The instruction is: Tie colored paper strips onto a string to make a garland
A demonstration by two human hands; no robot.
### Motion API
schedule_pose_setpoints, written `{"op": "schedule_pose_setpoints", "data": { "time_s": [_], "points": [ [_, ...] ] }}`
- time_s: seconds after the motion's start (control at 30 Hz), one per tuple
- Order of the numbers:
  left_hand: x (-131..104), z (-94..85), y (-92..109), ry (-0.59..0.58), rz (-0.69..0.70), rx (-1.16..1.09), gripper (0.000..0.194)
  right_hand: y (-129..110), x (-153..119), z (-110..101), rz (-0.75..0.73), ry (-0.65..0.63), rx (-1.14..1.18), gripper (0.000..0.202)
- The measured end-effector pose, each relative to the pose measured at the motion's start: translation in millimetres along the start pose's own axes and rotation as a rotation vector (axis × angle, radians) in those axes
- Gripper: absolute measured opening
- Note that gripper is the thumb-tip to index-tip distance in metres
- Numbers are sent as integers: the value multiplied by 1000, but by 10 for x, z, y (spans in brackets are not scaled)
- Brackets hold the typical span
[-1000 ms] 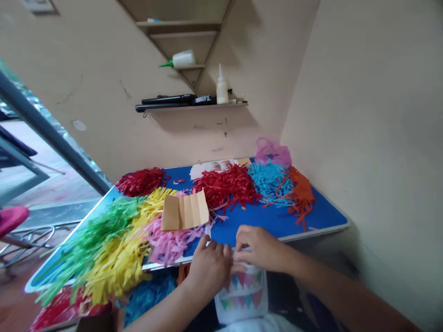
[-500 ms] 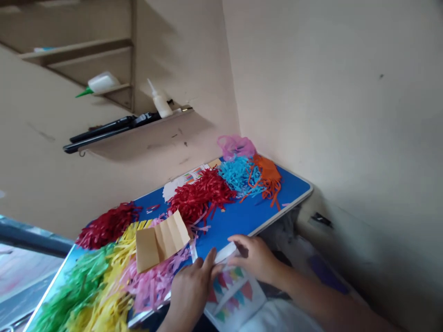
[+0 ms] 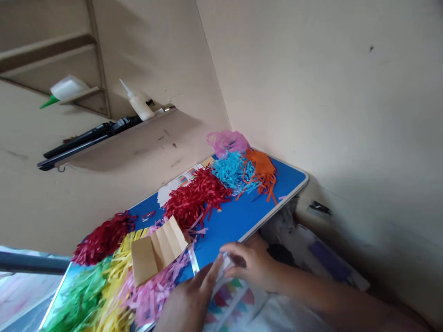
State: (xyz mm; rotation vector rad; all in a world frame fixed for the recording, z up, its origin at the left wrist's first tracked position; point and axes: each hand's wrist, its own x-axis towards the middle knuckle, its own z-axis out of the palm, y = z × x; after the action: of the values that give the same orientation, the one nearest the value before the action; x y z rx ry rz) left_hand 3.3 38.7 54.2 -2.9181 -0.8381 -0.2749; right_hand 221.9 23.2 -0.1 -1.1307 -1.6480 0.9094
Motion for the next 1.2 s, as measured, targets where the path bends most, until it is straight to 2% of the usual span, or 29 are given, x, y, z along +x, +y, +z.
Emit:
{"op": "schedule_pose_setpoints", "data": {
  "time_s": [0.07, 0.2, 0.3, 0.43, 0.67, 0.97, 1.2],
  "points": [
    [46, -56, 21, 13, 18, -36, 43, -6, -7, 8, 22, -48, 31, 50],
    [180, -96, 56, 141, -15, -102, 24, -28, -19, 0, 52, -123, 49, 52],
    [260, -96, 44, 114, -41, -228, 26, -20, -25, -23, 45, -138, 42, 50],
    [279, -106, -5, 99, 36, -284, 31, 15, -31, -37, 38, -158, 44, 50],
    [204, -116, -47, 31, 41, -222, 34, -7, -28, -39, 50, -169, 71, 51],
    [183, -116, -72, 65, 112, -100, 32, -21, -32, -41, 52, -157, 51, 50],
    [224, -181, 11, 120, 134, 2, 32, -35, -37, -26, -15, -128, -25, 48]
  ]
}}
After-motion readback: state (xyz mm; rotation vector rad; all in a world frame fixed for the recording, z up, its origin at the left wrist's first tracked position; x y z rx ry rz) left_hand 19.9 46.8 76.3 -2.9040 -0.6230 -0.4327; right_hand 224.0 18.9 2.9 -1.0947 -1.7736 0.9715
